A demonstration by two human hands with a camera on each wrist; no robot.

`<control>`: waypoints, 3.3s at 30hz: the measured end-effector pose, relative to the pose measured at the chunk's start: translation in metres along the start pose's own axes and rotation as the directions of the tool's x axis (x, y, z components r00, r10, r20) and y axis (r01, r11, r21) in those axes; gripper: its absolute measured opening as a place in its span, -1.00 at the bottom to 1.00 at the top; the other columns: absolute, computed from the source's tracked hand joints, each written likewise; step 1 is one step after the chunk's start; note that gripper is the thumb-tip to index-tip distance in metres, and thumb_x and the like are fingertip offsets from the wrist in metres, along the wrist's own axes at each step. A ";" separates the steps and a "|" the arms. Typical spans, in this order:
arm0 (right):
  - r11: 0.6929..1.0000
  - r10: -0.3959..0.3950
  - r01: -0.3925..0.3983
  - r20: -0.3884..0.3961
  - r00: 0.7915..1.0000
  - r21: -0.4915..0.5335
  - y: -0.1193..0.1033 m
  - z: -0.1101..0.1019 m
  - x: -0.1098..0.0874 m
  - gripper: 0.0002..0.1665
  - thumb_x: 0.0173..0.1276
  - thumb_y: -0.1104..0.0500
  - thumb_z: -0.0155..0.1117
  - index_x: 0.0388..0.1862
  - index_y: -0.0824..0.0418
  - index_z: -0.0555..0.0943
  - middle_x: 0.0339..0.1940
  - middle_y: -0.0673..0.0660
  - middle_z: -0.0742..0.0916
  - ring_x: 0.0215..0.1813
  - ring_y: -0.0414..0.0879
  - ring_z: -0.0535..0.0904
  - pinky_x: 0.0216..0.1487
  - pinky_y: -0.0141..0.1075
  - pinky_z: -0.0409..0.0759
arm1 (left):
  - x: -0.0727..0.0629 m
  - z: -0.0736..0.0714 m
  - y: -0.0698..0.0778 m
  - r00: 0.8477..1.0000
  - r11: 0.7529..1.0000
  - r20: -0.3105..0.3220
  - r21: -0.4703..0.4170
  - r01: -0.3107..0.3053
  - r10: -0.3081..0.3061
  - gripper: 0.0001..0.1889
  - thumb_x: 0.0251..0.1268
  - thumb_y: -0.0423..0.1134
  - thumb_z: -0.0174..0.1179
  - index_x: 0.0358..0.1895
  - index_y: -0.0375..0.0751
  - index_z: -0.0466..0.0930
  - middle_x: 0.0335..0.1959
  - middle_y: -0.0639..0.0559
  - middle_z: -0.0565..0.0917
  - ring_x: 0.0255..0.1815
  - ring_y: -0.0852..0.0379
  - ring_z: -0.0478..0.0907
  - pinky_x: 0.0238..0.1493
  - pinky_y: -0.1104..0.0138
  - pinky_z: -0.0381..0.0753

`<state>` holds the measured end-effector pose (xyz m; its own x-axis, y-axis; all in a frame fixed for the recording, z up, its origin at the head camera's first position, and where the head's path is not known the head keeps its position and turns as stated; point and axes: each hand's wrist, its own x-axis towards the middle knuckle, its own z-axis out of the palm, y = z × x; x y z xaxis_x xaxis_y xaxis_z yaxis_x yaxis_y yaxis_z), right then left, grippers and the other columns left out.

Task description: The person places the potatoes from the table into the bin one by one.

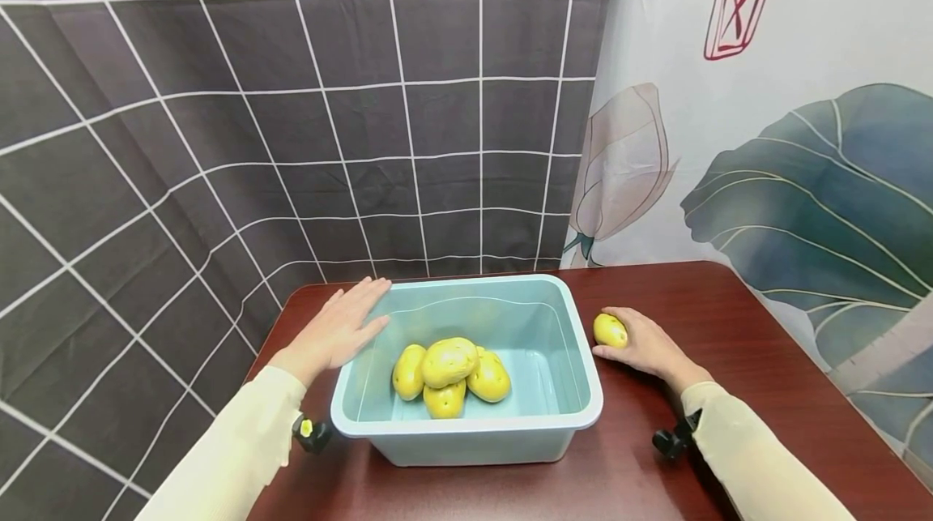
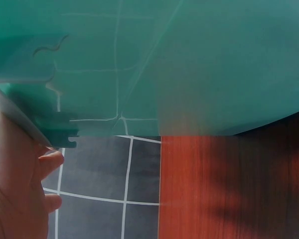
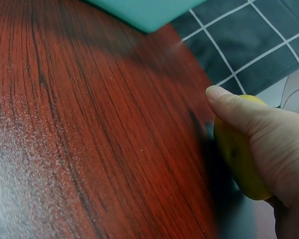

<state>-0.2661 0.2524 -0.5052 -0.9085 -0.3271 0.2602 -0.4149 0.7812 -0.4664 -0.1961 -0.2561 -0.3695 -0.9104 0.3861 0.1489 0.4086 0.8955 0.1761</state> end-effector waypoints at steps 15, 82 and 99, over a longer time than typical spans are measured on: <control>0.999 0.038 -0.037 -0.020 0.999 0.030 0.003 0.002 -0.002 -0.16 0.10 -0.21 0.45 0.24 0.21 0.45 0.09 0.23 0.60 0.01 0.10 0.50 0.01 0.04 0.48 | 0.000 -0.001 0.001 1.000 1.000 -0.002 -0.013 0.000 0.000 -0.36 0.43 0.00 0.02 0.49 -0.12 0.13 0.49 -0.09 0.20 0.52 -0.14 -0.02 0.40 -0.21 -0.06; 0.943 -0.158 0.238 -0.315 0.936 0.235 -0.113 -0.082 0.012 -0.27 0.01 0.12 0.58 0.20 0.00 0.52 -0.05 -0.02 0.67 -0.24 -0.13 0.54 -0.31 -0.34 0.53 | -0.002 -0.001 0.000 1.000 1.000 -0.004 -0.024 0.010 -0.010 -0.37 0.44 0.03 0.01 0.49 -0.10 0.15 0.48 -0.07 0.22 0.52 -0.11 0.01 0.41 -0.18 -0.05; 0.921 -0.237 0.302 -0.262 0.936 0.246 -0.144 -0.078 0.022 -0.26 -0.03 0.16 0.60 0.19 0.05 0.52 0.08 -0.06 0.63 -0.10 -0.20 0.54 -0.17 -0.34 0.53 | -0.002 -0.001 0.000 1.000 1.000 0.003 -0.019 0.015 -0.015 -0.36 0.44 0.04 0.01 0.50 -0.07 0.13 0.48 -0.06 0.21 0.52 -0.10 0.00 0.41 -0.18 -0.05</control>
<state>-0.2224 0.1739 -0.3665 -0.7384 -0.3513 0.5756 -0.6689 0.4898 -0.5592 -0.1939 -0.2574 -0.3685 -0.9167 0.3730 0.1432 0.3957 0.8970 0.1969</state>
